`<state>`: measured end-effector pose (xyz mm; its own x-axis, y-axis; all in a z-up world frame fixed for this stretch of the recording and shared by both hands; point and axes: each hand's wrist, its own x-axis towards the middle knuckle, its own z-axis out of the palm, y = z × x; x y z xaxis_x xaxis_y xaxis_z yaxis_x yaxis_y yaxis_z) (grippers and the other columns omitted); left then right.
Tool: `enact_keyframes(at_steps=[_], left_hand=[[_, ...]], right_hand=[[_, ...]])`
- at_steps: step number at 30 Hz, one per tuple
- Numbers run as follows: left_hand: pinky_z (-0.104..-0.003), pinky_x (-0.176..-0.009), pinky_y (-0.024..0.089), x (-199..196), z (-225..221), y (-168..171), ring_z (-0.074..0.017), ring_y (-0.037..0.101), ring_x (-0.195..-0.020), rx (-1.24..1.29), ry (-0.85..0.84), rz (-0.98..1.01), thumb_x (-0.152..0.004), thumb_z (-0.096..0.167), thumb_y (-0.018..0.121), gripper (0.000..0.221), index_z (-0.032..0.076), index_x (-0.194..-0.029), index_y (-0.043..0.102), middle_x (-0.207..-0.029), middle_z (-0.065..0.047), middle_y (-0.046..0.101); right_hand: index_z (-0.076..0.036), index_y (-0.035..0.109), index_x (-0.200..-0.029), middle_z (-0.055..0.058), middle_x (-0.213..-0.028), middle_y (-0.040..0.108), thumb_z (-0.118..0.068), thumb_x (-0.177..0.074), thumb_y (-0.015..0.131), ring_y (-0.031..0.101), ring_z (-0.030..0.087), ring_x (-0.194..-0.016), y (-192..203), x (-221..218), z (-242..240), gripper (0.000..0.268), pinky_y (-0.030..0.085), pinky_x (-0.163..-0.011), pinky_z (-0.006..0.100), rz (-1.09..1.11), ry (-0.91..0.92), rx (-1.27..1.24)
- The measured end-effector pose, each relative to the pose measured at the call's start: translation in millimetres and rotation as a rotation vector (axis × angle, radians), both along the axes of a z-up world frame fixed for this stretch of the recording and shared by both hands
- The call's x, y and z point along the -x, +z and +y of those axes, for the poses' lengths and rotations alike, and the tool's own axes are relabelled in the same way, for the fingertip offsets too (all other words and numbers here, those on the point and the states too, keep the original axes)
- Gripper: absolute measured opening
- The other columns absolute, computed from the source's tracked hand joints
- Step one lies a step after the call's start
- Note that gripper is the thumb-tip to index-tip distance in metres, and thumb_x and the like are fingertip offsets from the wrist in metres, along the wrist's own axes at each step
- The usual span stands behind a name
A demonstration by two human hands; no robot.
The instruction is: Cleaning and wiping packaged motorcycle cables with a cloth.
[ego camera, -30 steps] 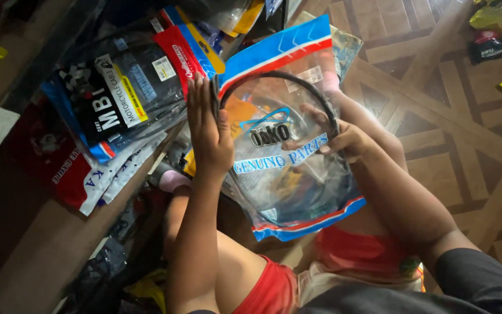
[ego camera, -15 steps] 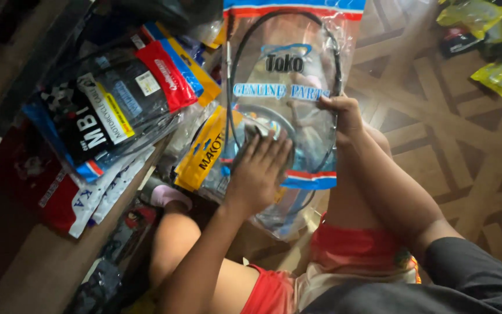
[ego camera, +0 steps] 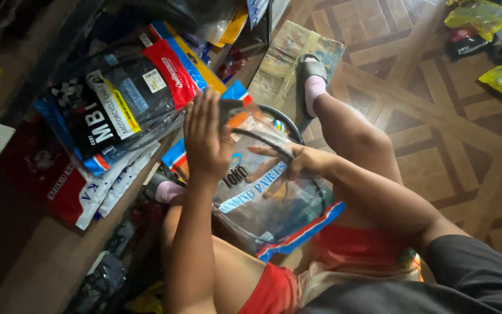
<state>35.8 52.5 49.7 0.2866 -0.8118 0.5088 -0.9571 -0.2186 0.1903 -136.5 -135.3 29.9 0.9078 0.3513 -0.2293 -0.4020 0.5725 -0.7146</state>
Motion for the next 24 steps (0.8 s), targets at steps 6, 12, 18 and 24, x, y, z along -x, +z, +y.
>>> enact_keyframes(at_steps=[6, 12, 18, 24], left_hand=[[-0.052, -0.129, 0.030, 9, -18, -9, -0.0373, 0.044, -0.150, 0.178, 0.088, 0.334, -0.111, 0.031, 0.042, 0.053, 0.001, -0.154, 0.044, -0.157, -0.020, 0.051], [-0.055, -0.117, 0.036, 29, -40, -1, -0.0363, 0.056, -0.135, 0.124, -0.076, 0.143, -0.108, 0.029, 0.046, 0.045, 0.001, -0.142, 0.055, -0.139, -0.018, 0.064], [-0.052, -0.099, 0.044, 6, -37, -8, -0.0392, 0.062, -0.106, 0.024, 0.068, 0.285, -0.109, 0.026, 0.049, 0.034, 0.005, -0.128, 0.066, -0.111, -0.017, 0.071], [-0.058, -0.119, 0.033, 46, -50, -20, -0.0409, 0.050, -0.140, 0.123, -0.049, 0.161, -0.107, 0.025, 0.048, 0.046, -0.003, -0.143, 0.056, -0.146, -0.019, 0.058]], right_hand=[[-0.012, 0.019, -0.165, 0.029, -0.150, 0.051, 0.012, -0.060, 0.047, 0.067, 0.048, -0.117, -3, -2, -8, 0.111, 0.062, -0.088, 0.046, -0.029, 0.113, -0.046], [0.004, 0.036, -0.158, 0.035, -0.145, 0.055, 0.017, -0.068, 0.048, 0.067, 0.052, -0.123, -77, 5, -16, 0.092, 0.064, -0.091, 0.054, 0.004, -0.003, 0.086], [-0.013, 0.027, -0.162, 0.022, -0.143, 0.059, 0.006, -0.078, 0.051, 0.070, 0.045, -0.113, 0, -5, 2, 0.090, 0.064, -0.080, 0.048, -0.034, -0.034, 0.051], [-0.001, 0.039, -0.155, 0.020, -0.133, 0.063, -0.043, -0.108, 0.053, 0.066, 0.037, -0.116, -120, -1, -15, 0.065, 0.057, -0.088, 0.045, -0.013, -0.278, 0.127]])
